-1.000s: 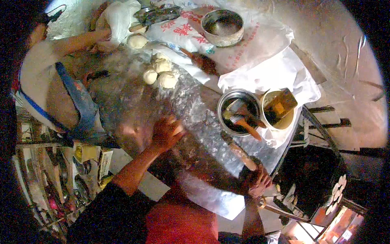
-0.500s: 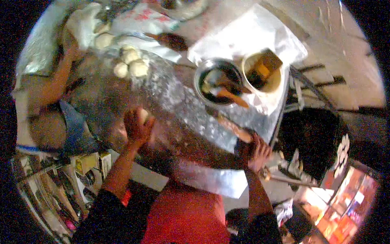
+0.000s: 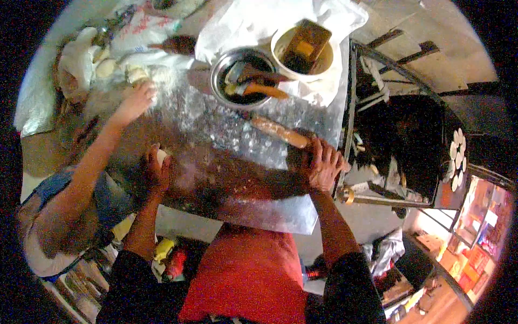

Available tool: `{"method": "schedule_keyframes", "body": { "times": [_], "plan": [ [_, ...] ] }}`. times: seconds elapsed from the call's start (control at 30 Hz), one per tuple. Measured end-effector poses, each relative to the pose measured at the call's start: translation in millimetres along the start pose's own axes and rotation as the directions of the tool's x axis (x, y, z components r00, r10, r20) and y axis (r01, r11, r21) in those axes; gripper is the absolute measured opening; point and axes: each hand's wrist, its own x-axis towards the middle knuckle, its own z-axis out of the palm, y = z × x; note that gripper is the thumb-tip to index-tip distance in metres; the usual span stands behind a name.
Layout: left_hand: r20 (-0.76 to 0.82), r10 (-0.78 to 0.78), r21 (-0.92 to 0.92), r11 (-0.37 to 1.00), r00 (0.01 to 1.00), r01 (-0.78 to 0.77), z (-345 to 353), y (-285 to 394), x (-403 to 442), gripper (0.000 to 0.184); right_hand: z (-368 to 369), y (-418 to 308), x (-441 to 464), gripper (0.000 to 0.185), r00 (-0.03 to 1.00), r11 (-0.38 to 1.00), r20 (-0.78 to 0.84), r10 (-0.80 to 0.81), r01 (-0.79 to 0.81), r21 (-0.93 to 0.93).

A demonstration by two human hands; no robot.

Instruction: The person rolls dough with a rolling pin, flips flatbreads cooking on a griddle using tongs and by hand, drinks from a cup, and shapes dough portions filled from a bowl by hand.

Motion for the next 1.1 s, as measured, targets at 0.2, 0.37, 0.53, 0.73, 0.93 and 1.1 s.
{"method": "schedule_keyframes", "body": {
  "times": [0.2, 0.37, 0.53, 0.73, 0.93, 1.1],
  "plan": [
    [0.073, 0.095, -0.279, 0.958, 0.993, -0.071, 16, 163, 69, 0.041, 2, 5, -1, 0.053, 0.997, 0.996, -0.07, -0.03, 0.036, 0.084],
    [0.12, 0.436, -0.067, 0.9, 0.892, -0.431, 88, 262, -13, 0.048, -6, 1, 6, 0.063, 0.942, 0.992, 0.333, 0.046, -0.083, 0.098],
    [0.103, 0.359, 0.065, 0.928, 0.928, -0.366, 87, 261, -38, 0.048, 4, 11, -13, 0.067, 1.0, 0.985, -0.006, -0.017, 0.018, 0.174],
    [0.202, 0.375, -0.034, 0.926, 0.905, -0.376, 50, 250, -74, 0.061, -23, 12, -38, 0.047, 0.996, 0.985, -0.079, -0.052, 0.064, 0.159],
    [0.097, -0.201, -0.703, 0.68, 0.975, 0.21, 53, 231, 20, 0.063, -26, 9, -37, 0.05, 0.995, 0.987, -0.09, -0.047, 0.06, 0.148],
    [0.663, -0.237, -0.74, -0.064, 0.71, 0.67, 69, 219, 128, 0.047, -22, 11, -34, 0.048, 0.993, 0.992, -0.099, -0.061, 0.071, 0.1]
  ]
}}
